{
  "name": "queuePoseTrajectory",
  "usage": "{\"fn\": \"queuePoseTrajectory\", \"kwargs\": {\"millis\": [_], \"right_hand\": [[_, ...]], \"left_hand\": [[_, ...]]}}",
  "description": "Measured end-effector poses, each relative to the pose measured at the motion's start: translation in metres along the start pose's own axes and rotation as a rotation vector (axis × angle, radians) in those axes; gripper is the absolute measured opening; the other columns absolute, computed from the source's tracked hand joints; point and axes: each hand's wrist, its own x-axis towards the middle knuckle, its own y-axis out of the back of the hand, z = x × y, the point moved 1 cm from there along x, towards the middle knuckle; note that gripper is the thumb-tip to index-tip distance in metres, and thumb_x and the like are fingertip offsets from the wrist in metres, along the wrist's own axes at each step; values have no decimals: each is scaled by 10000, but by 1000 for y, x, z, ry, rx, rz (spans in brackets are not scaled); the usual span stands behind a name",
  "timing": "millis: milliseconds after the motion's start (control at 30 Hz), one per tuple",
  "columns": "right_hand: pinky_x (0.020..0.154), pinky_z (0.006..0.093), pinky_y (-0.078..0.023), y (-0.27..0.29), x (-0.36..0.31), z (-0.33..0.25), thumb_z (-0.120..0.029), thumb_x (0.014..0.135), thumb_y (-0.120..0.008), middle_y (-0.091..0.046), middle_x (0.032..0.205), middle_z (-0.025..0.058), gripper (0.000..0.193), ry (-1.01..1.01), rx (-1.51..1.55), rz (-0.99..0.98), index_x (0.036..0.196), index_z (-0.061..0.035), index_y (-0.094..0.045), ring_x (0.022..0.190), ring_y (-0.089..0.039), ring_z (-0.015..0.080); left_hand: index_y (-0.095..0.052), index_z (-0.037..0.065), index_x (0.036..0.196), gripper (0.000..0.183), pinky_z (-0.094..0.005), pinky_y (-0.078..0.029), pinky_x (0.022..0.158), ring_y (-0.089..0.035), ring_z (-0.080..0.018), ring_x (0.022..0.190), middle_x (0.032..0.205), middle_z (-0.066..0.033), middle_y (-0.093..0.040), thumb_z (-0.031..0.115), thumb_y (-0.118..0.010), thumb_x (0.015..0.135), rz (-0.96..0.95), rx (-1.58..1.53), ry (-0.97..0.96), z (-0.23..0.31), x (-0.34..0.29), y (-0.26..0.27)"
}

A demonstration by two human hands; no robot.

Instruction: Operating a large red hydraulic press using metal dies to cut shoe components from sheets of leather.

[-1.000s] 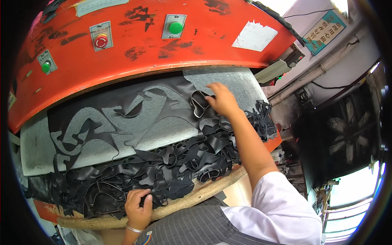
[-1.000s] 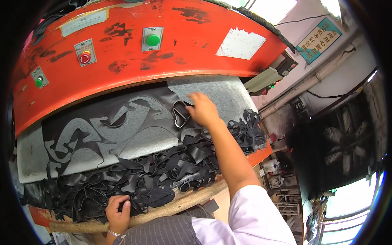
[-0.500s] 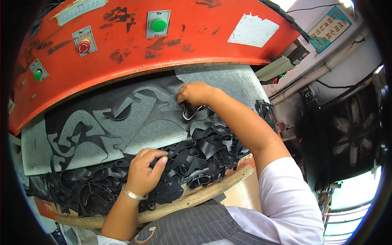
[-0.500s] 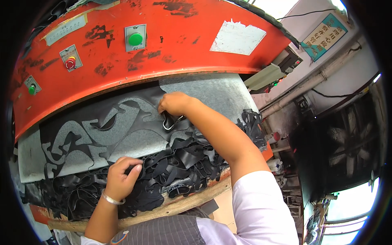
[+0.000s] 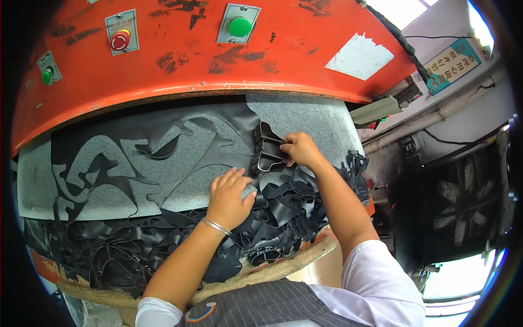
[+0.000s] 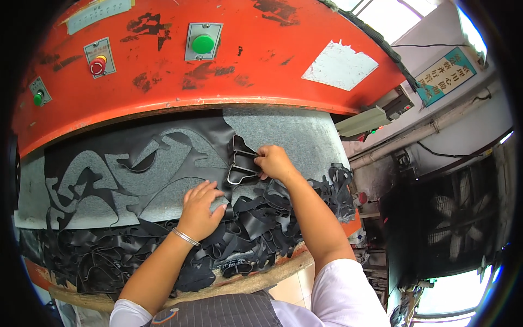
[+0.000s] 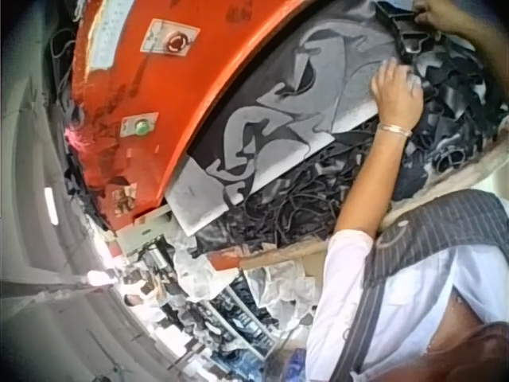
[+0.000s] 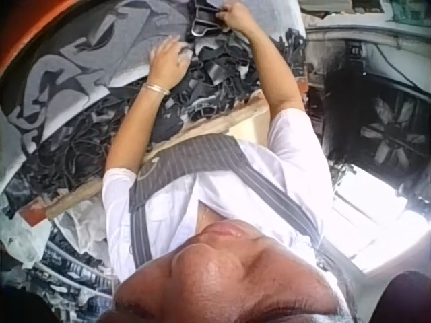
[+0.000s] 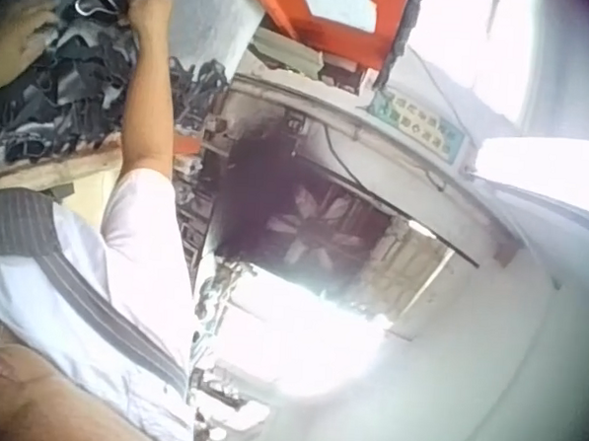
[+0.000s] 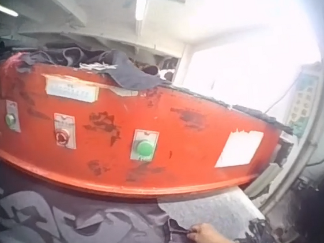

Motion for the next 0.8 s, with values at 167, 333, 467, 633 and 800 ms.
{"fn": "queuePoseTrajectory", "kwargs": {"millis": [167,333,467,633,800], "right_hand": [[512,323,-530,-8,-13,2,-126,849,-622,-666,661,133,180,-47,-43,85,931,23,-682,547,-666,202],[928,387,-433,-7,-33,33,-329,721,-817,-610,1127,167,685,493,-74,151,1302,-71,-562,1075,-547,280],[992,398,-380,-20,-39,36,-362,570,-889,-554,1175,157,924,412,-164,221,1368,-100,-503,1138,-476,325],[989,388,-397,-20,-42,46,-280,549,-905,-576,1193,147,881,499,-83,243,1315,-51,-535,1145,-508,315],[962,386,-432,-20,-54,52,-261,547,-911,-574,1198,146,880,512,-103,267,1312,-45,-535,1137,-524,316]], "left_hand": [[-647,106,1037,287,-479,-266,1083,-441,-307,1303,1326,-151,-561,198,-687,768,6,151,-106,9,-8,-6],[-655,117,1017,265,-483,-282,1080,-453,-285,1300,1327,-138,-564,221,-688,776,-18,192,-124,16,-8,0],[-655,121,1015,263,-489,-283,1077,-455,-285,1299,1333,-132,-560,221,-688,773,-25,214,-126,20,-10,5],[-649,107,1036,303,-498,-272,1076,-452,-298,1298,1339,-144,-555,202,-698,752,-29,196,-143,23,-14,7],[-646,116,1036,303,-506,-279,1069,-461,-285,1293,1334,-128,-562,212,-698,754,-38,171,-118,29,-18,6]]}}
